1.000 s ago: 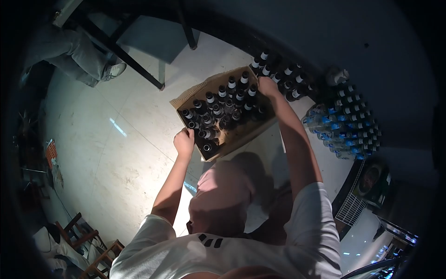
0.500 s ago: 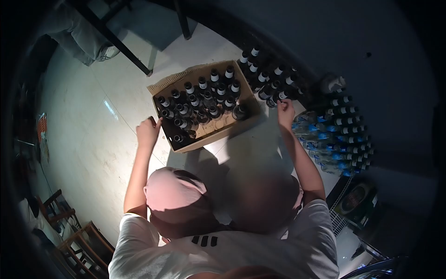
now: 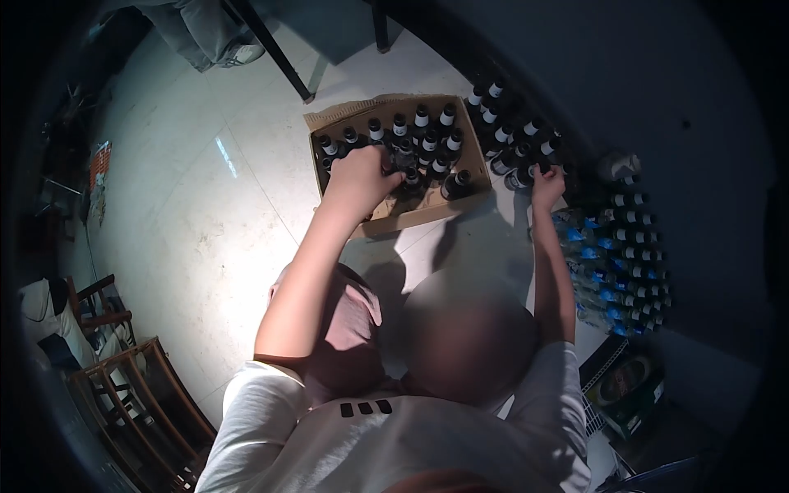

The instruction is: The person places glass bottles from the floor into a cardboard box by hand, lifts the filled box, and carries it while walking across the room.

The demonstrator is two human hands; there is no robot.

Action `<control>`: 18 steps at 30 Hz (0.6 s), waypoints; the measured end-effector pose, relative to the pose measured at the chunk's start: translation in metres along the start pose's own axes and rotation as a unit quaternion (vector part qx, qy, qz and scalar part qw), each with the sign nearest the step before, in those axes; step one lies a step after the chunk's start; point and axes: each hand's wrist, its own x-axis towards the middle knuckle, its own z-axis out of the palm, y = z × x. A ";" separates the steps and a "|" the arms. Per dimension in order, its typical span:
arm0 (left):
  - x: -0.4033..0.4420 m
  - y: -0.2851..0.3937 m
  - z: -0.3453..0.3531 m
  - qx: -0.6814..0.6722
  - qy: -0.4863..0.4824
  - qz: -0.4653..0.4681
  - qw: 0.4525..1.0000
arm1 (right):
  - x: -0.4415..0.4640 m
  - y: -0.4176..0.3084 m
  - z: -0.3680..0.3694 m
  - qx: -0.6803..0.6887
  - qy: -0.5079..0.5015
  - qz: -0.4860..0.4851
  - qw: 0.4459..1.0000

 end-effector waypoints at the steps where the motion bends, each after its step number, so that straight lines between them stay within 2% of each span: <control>1: 0.006 -0.002 0.002 0.009 0.021 -0.025 0.999 | 0.002 -0.007 -0.006 0.001 0.001 -0.001 1.000; 3: 0.014 -0.018 0.011 0.027 0.032 -0.027 0.999 | 0.004 -0.054 -0.032 -0.029 0.011 -0.125 0.992; 5: 0.022 -0.034 0.013 0.053 0.041 -0.036 0.997 | 0.004 -0.107 -0.058 -0.012 -0.006 -0.143 0.990; 9: 0.033 -0.064 0.011 -0.015 0.016 -0.046 0.999 | -0.016 -0.220 -0.105 0.037 -0.069 -0.194 0.978; 10: 0.035 -0.065 0.012 -0.019 0.035 -0.036 0.999 | -0.021 -0.241 -0.110 0.037 -0.071 -0.195 0.977; 12: 0.035 -0.063 0.014 -0.026 0.054 -0.028 0.998 | -0.031 -0.273 -0.116 0.085 -0.148 -0.194 0.966; 14: 0.033 -0.061 0.015 0.013 0.118 0.030 0.992 | -0.040 -0.288 -0.107 0.152 -0.213 -0.152 0.953; 15: 0.034 -0.063 0.017 0.015 0.136 0.045 0.990 | -0.044 -0.293 -0.096 0.230 -0.248 -0.130 0.932; 18: 0.038 -0.065 0.020 0.000 0.150 0.038 0.988 | -0.068 -0.304 -0.068 0.246 -0.326 -0.122 0.905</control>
